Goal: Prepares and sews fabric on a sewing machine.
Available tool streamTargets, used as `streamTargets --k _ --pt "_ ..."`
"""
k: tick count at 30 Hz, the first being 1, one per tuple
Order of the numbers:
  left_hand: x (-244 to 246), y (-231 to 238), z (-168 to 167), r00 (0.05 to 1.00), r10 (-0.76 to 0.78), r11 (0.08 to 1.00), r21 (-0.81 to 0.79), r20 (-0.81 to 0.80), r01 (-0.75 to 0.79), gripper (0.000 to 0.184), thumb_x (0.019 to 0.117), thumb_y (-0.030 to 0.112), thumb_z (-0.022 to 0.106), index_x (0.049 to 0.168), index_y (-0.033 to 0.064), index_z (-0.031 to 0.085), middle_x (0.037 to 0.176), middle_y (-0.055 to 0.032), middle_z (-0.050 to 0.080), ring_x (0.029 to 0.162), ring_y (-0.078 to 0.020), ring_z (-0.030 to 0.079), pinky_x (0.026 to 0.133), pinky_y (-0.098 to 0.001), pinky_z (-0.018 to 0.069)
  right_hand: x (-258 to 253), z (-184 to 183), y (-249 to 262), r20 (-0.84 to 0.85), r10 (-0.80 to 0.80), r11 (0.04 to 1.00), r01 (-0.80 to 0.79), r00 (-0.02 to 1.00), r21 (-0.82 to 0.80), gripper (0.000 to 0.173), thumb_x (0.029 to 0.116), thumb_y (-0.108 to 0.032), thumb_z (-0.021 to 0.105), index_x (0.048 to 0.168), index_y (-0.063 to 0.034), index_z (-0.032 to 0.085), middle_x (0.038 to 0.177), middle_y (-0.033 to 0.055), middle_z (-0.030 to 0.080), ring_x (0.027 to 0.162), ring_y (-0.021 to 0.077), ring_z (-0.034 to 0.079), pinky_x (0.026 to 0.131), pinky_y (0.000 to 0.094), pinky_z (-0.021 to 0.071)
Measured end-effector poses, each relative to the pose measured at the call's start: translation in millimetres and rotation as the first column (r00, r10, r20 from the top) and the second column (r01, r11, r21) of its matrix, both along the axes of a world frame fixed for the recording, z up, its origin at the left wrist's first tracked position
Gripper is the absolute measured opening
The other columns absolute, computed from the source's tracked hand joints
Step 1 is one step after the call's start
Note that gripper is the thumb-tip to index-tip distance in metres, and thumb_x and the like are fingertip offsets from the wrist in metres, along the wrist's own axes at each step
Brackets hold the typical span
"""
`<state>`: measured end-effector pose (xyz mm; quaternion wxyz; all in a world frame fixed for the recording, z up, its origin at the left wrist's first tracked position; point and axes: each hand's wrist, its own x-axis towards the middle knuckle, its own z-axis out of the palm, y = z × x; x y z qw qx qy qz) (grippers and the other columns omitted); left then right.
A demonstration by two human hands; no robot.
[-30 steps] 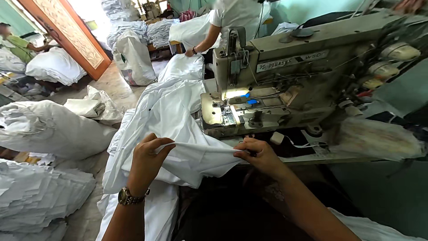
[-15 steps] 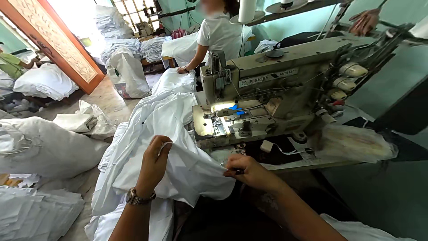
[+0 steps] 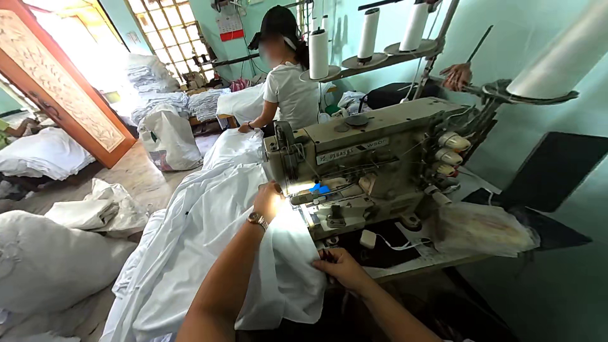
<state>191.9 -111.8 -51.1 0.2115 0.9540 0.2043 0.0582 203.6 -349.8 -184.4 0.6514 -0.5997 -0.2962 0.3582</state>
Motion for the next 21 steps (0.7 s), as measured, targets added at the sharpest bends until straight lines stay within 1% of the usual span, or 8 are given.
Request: streamTargets --k 2,5,8,12,14,16,18,21 --pt "9 8 -9 0.997 -0.002 0.999 -0.04 0.081 0.006 0.031 0.0946 0.016 0.068 0.118 -0.0044 0.067 0.119 -0.025 0.068 0.118 -0.0393 0.062 0.105 -0.0558 0.0445 6 -4 6 0.012 -0.016 1.0 0.016 1.0 0.02 0.007 0.0914 -0.014 0.074 0.092 -0.0072 0.074 0.073 -0.0044 0.069 0.056 0.0007 0.059 0.052 0.0193 0.0498" --pt "11 15 -22 0.984 -0.054 0.998 -0.031 0.168 0.061 0.031 0.0925 0.018 0.07 0.116 -0.002 0.069 0.118 -0.0213 0.069 0.118 -0.0353 0.062 0.108 -0.0532 0.0425 9 -15 8 0.043 0.007 0.998 -0.01 0.999 0.054 0.008 0.0919 -0.013 0.073 0.094 -0.0061 0.076 0.076 -0.0033 0.071 0.059 0.0017 0.062 0.054 0.0204 0.0527" --pt "9 15 -28 0.983 -0.083 0.996 0.025 0.162 0.08 0.032 0.0941 0.019 0.069 0.118 -0.002 0.069 0.122 -0.0229 0.068 0.122 -0.0366 0.061 0.11 -0.0527 0.0419 7 -18 7 0.056 0.02 0.998 -0.023 0.998 0.061 0.008 0.092 -0.014 0.073 0.094 -0.0071 0.076 0.076 -0.0046 0.071 0.059 0.0005 0.061 0.055 0.0194 0.0528" --pt "11 18 -32 0.985 -0.084 0.996 0.04 0.149 0.079 0.031 0.0944 0.018 0.07 0.118 -0.0022 0.069 0.123 -0.0238 0.067 0.124 -0.0381 0.059 0.11 -0.0545 0.0418 8 -17 7 0.064 0.016 0.996 -0.022 0.998 0.092 0.007 0.091 -0.012 0.074 0.095 -0.007 0.076 0.078 -0.0043 0.073 0.061 0.0005 0.063 0.056 0.0191 0.0538" --pt "10 21 -38 0.985 -0.089 0.996 0.041 0.145 0.084 0.029 0.0931 0.017 0.072 0.113 -0.0042 0.069 0.123 -0.025 0.066 0.123 -0.0398 0.059 0.109 -0.0558 0.0422 7 -19 6 0.06 0.011 0.994 -0.017 0.998 0.105 0.009 0.091 -0.011 0.073 0.098 -0.006 0.076 0.08 -0.0034 0.073 0.063 0.0008 0.064 0.057 0.0197 0.0543" --pt "10 22 -40 0.982 -0.09 0.996 0.029 0.168 0.087 0.028 0.0921 0.016 0.073 0.11 -0.0048 0.07 0.121 -0.0254 0.066 0.122 -0.0405 0.059 0.108 -0.0565 0.0426 6 -21 6 0.057 0.013 0.992 -0.02 0.998 0.128 0.008 0.0913 -0.01 0.073 0.098 -0.0059 0.076 0.08 -0.0038 0.074 0.064 0.0002 0.064 0.058 0.0192 0.0544" --pt "11 20 -36 0.981 -0.071 0.997 0.002 0.179 0.072 0.028 0.0905 0.016 0.073 0.11 -0.0038 0.069 0.118 -0.0241 0.068 0.119 -0.039 0.061 0.107 -0.0567 0.0434 7 -21 7 0.054 0.019 0.987 -0.027 0.998 0.16 0.008 0.0915 -0.009 0.073 0.098 -0.0054 0.077 0.081 -0.0041 0.074 0.064 -0.0002 0.064 0.058 0.0185 0.0544" --pt "17 23 -38 0.98 -0.05 0.998 -0.03 0.194 0.057 0.028 0.0867 0.016 0.075 0.107 -0.0017 0.07 0.11 -0.0215 0.07 0.112 -0.0364 0.064 0.101 -0.0569 0.0466 6 -19 8 0.045 0.002 0.987 -0.009 0.999 0.16 0.007 0.0919 -0.009 0.073 0.097 -0.0055 0.076 0.08 -0.0043 0.073 0.064 0.0004 0.064 0.059 0.0188 0.0545"
